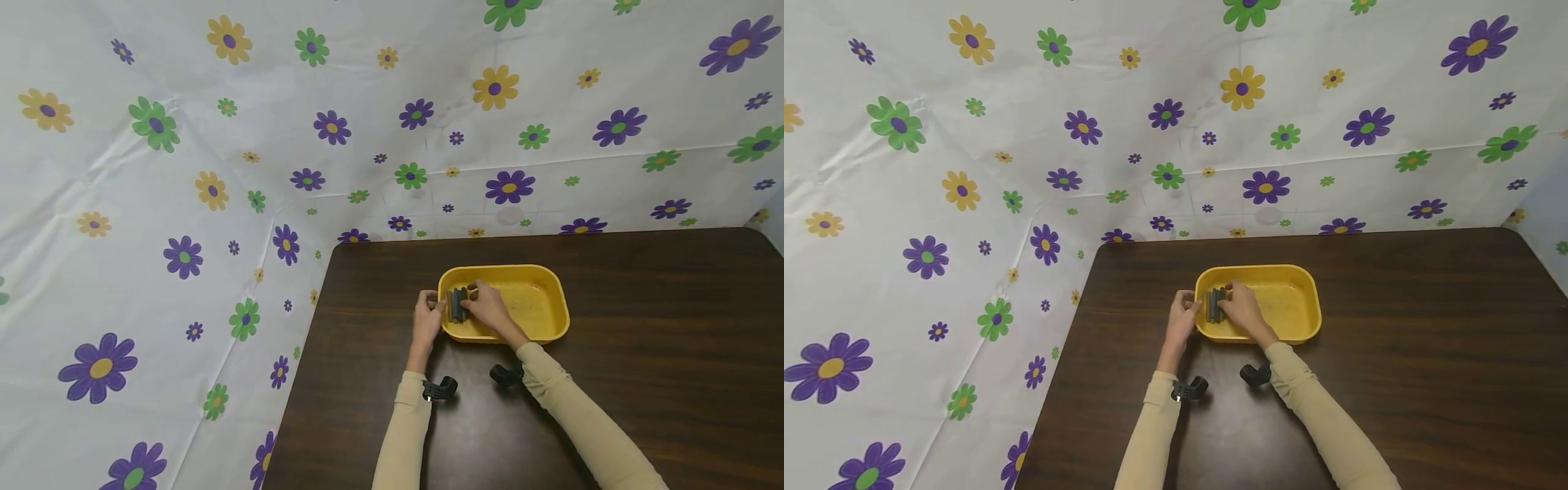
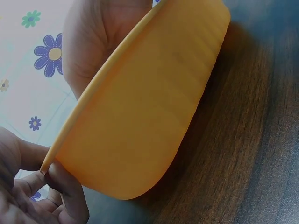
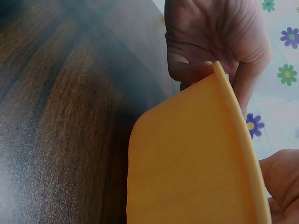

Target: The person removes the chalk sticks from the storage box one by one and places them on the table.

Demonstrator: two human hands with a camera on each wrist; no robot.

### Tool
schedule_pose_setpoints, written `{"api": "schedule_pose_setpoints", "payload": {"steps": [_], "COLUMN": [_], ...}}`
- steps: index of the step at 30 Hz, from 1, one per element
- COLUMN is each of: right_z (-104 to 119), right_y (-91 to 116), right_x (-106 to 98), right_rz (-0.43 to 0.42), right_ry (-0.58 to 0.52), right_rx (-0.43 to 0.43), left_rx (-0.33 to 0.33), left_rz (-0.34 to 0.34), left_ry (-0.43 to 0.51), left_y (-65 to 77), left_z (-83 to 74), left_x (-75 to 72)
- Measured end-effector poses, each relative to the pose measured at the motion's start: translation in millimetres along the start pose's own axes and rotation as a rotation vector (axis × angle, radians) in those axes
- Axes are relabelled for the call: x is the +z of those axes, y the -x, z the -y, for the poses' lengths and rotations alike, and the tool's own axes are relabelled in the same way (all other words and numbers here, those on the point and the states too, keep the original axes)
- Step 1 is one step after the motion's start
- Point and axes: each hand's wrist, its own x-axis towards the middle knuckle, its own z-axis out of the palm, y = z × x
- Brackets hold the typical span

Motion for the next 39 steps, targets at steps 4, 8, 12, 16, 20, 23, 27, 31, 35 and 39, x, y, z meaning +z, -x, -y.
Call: {"api": "schedule_pose_setpoints", "payload": {"steps": [4,8,12,16,20,23,27,31,35,39], "right_z": [-1,-1,-1,-2,-3,-4,-5,-5,-5,-6], "right_y": [-2,-3,-5,-6,-8,-9,-11,-11,-10,-10], "right_x": [2,1,2,4,6,7,7,6,6,6], "right_rz": [0.012,0.012,0.009,0.013,0.022,0.029,0.031,0.027,0.021,0.016], "right_ry": [-0.005,-0.007,-0.015,-0.024,-0.025,-0.030,-0.032,-0.033,-0.047,-0.070], "right_rx": [0.018,0.023,0.018,0.017,0.017,0.020,0.009,-0.003,-0.007,-0.008], "left_rx": [0.000,-0.001,-0.001,-0.001,0.000,0.004,0.008,0.004,-0.001,-0.004], "left_rz": [0.001,0.003,-0.001,-0.003,-0.002,0.000,0.002,0.005,0.005,0.008], "left_ry": [0.009,0.011,-0.002,-0.007,-0.005,-0.003,0.011,0.030,0.041,0.044], "left_y": [0.4,1.0,1.6,1.5,1.4,1.9,3.2,3.5,2.9,2.7], "left_z": [-1.1,-2.2,-2.5,-2.2,-1.8,-1.6,-1.8,-1.5,-0.7,-0.2], "left_x": [0.8,1.0,1.0,1.3,1.2,0.7,0.0,-0.2,0.2,0.7]}}
